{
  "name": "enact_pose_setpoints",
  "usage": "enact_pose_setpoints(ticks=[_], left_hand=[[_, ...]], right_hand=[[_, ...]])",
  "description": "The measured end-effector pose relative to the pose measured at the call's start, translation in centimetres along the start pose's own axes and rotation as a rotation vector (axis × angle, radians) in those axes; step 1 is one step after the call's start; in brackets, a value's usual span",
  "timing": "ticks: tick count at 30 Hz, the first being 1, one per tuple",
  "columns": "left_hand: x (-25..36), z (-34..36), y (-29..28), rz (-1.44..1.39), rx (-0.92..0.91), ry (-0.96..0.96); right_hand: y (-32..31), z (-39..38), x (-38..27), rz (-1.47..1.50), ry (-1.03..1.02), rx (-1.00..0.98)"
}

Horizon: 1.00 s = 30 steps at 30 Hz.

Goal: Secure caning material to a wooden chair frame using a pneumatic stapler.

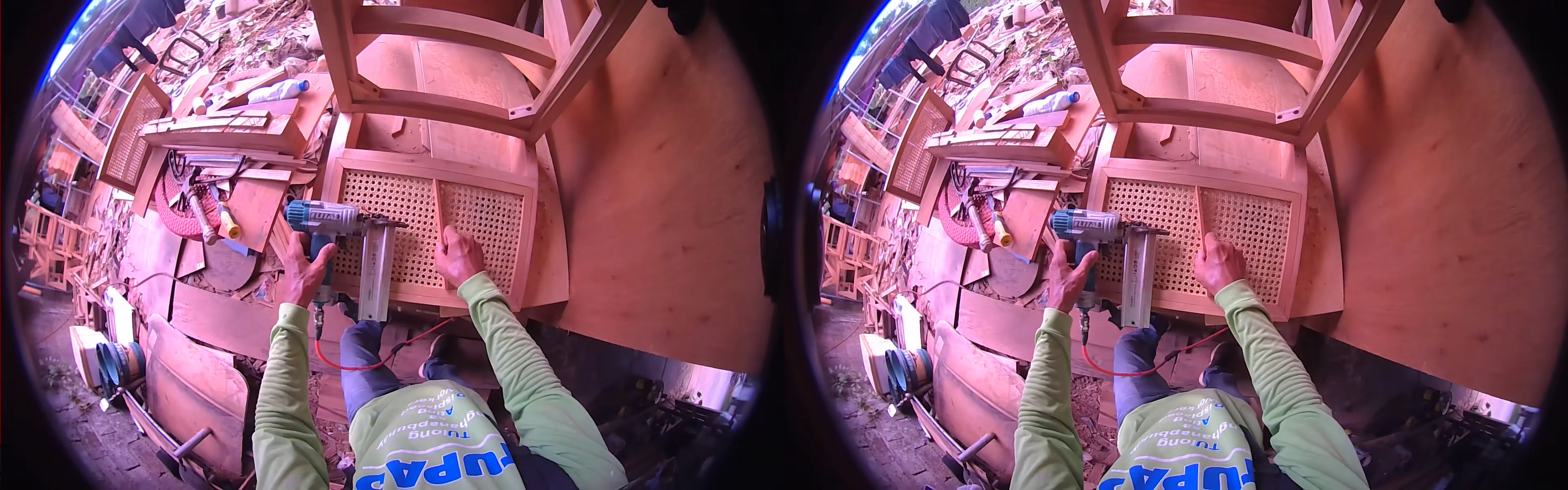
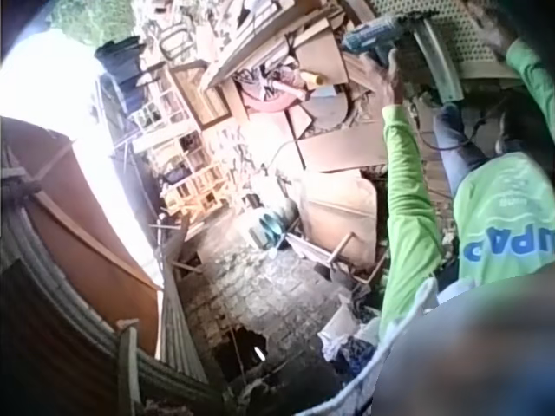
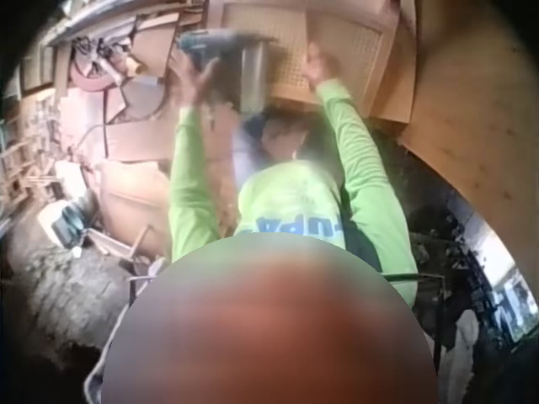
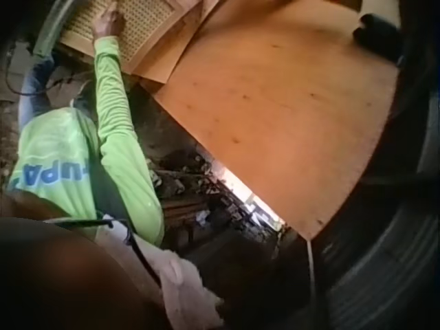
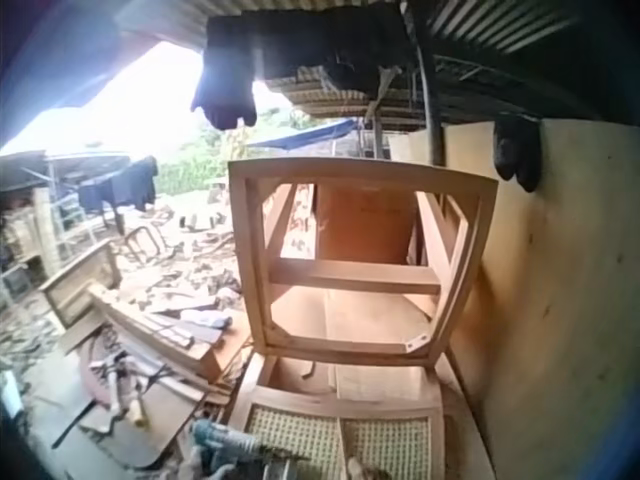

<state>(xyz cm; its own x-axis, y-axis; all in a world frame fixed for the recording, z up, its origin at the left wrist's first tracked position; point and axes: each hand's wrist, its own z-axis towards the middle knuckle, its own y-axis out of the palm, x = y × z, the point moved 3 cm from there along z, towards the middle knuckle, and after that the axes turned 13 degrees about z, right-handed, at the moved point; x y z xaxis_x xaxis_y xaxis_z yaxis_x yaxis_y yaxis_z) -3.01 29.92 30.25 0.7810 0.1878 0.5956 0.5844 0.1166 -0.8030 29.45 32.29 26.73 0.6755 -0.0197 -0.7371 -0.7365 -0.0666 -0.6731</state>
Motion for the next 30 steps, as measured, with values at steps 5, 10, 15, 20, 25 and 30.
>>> enact_pose_setpoints(ticks=[5,10,15,20,25,30], left_hand=[[-1.0,-0.7,1.1,0.078,0.15,0.118],[0.5,-0.5,0.4,-0.02,0.041,0.081],[2.3,-2.0,0.3,0.174,0.521,0.162],[16.5,-0.4,4.5,0.221,-0.002,0.466],[18.0,5.1,13.0,0.513,-0.274,0.298],[19.2,7.0,15.3,0.582,-0.424,0.296]], right_hand=[[0.7,-0.5,0.2,0.025,0.017,0.029],[1.3,0.6,2.2,0.106,-0.078,0.137],[0.2,1.7,1.7,0.098,0.071,-0.003],[0.6,1.5,2.9,0.097,0.013,0.132],[2.3,0.0,1.3,0.194,-0.256,0.343],[1.1,-0.6,1.2,-0.009,-0.025,0.102]])
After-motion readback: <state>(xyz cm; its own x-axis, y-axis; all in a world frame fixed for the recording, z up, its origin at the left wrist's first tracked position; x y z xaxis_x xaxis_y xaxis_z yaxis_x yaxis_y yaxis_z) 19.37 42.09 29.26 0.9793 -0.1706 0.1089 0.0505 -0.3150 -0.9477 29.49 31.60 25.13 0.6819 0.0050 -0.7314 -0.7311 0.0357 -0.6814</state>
